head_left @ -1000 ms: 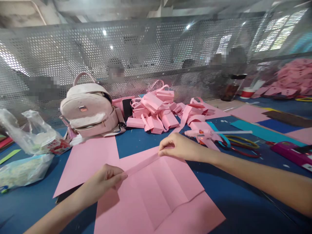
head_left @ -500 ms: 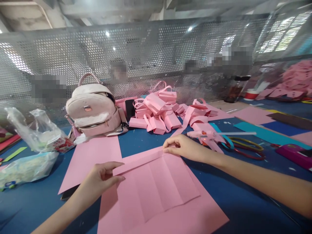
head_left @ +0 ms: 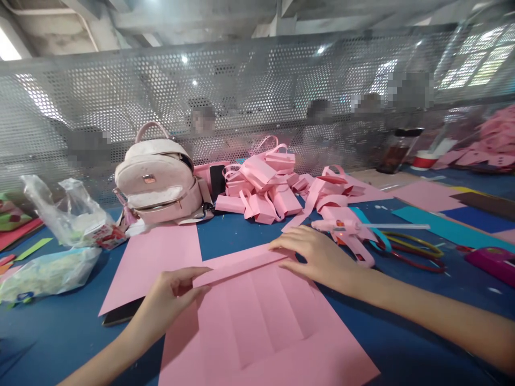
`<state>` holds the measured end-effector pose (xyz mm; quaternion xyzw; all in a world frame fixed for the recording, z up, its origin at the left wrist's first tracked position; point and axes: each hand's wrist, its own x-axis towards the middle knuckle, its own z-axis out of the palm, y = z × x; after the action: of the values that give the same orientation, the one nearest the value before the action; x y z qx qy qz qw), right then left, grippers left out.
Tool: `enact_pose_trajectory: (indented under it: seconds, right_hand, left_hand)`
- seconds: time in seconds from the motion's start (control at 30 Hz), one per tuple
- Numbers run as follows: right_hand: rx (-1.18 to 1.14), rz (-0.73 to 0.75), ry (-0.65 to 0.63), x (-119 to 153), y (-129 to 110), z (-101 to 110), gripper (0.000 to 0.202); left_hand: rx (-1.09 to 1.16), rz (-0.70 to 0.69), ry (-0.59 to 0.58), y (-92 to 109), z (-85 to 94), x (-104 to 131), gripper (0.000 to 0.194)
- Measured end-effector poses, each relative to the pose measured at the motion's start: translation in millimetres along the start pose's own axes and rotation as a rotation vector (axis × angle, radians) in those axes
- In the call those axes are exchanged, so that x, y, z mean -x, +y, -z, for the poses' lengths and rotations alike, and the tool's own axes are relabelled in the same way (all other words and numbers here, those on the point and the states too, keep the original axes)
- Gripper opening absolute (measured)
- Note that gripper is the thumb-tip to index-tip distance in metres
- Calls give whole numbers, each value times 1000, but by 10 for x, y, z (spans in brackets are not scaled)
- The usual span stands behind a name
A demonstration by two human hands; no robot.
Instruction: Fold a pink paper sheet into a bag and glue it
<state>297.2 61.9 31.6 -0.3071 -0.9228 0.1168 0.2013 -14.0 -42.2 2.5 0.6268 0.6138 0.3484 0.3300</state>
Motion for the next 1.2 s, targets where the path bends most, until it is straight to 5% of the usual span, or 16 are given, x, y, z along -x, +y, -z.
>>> enact_pose_trajectory:
  seconds: [0.23,0.4,0.63,0.87,1.2]
  right_hand:
    - [357,446,125,-75,-298,-510,8]
    - [476,569,265,-106,-350,-865,24]
    - [382,591,276,-137,-309,-851,24]
    - [302,544,71,-169,-290,-834,25]
    - [244,531,43,-155,-261,-817,25]
  left_hand:
    - [98,63,-113,59,-380,-39,38]
    - [-121,-340,-108,-36,-407,-96,21]
    - [-353,-548,-32,-221,-418,-70,14]
    - [-437,-693,8,-267,-441,-92,18]
    - [-534,-775,-6,-310,-390,-143,20]
